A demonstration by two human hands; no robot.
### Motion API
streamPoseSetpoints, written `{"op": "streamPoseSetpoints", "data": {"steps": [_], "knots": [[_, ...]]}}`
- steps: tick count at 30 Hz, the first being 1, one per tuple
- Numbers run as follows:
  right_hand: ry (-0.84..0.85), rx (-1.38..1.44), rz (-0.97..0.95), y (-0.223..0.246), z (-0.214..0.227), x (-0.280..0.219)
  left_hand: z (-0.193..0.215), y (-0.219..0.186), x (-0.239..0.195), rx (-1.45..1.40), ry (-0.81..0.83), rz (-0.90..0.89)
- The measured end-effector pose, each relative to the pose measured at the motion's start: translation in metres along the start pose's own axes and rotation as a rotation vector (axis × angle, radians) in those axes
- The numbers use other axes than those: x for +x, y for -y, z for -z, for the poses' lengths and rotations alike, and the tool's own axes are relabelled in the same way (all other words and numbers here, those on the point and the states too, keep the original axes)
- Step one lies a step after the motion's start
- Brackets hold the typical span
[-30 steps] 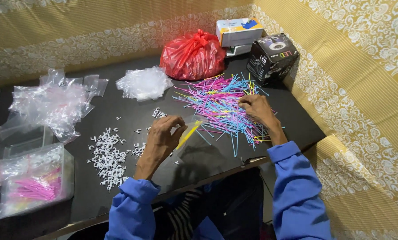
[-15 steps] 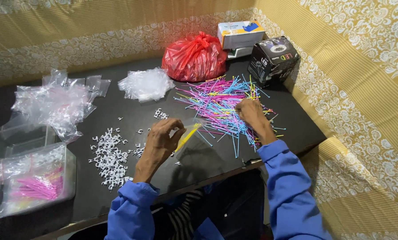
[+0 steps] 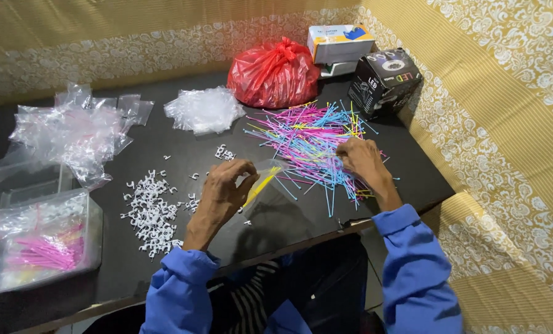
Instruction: The person sits at a table and sorts small white plastic clips and colorful cable ties into clear plastic bags. They pick up clips and ties, place them into bags, and set the filled bags into a plastic container.
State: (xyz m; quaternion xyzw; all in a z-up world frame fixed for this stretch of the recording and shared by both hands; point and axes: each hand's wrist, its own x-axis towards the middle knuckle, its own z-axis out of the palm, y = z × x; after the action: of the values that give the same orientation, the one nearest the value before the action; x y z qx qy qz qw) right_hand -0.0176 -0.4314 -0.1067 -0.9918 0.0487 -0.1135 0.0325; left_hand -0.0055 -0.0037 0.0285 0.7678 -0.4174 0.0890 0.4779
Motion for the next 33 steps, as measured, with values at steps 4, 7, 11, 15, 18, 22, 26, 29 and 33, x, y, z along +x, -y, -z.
{"op": "streamPoseSetpoints", "data": {"steps": [4, 7, 11, 15, 18, 22, 26, 29, 33], "knots": [[0.009, 0.150, 0.005, 0.025, 0.036, -0.005, -0.013, 0.011, -0.003, 0.122, -0.015, 0.000], [-0.025, 0.324, -0.095, 0.039, 0.053, -0.012, -0.013, 0.015, -0.005, 0.090, -0.010, -0.006], [-0.079, 0.614, -0.166, 0.058, 0.068, -0.018, -0.005, 0.011, -0.005, 0.060, -0.020, -0.012], [-0.059, 1.044, -0.147, 0.089, 0.095, -0.033, 0.001, 0.007, -0.006, 0.020, -0.021, -0.018], [-0.021, 1.185, -0.135, 0.105, 0.106, -0.046, 0.000, 0.011, -0.007, -0.004, -0.030, -0.030], [-0.064, 0.960, -0.016, 0.094, 0.082, -0.044, 0.003, 0.011, -0.006, 0.015, -0.043, -0.050], [-0.269, 0.241, 0.261, 0.069, 0.024, -0.028, 0.002, 0.011, -0.007, 0.048, -0.046, -0.060], [-0.208, -0.157, 0.301, 0.057, -0.011, -0.017, 0.001, 0.010, -0.010, 0.053, -0.040, -0.037], [-0.187, -0.274, 0.321, 0.020, -0.092, 0.000, 0.004, 0.006, -0.011, 0.036, -0.045, -0.012]]}}
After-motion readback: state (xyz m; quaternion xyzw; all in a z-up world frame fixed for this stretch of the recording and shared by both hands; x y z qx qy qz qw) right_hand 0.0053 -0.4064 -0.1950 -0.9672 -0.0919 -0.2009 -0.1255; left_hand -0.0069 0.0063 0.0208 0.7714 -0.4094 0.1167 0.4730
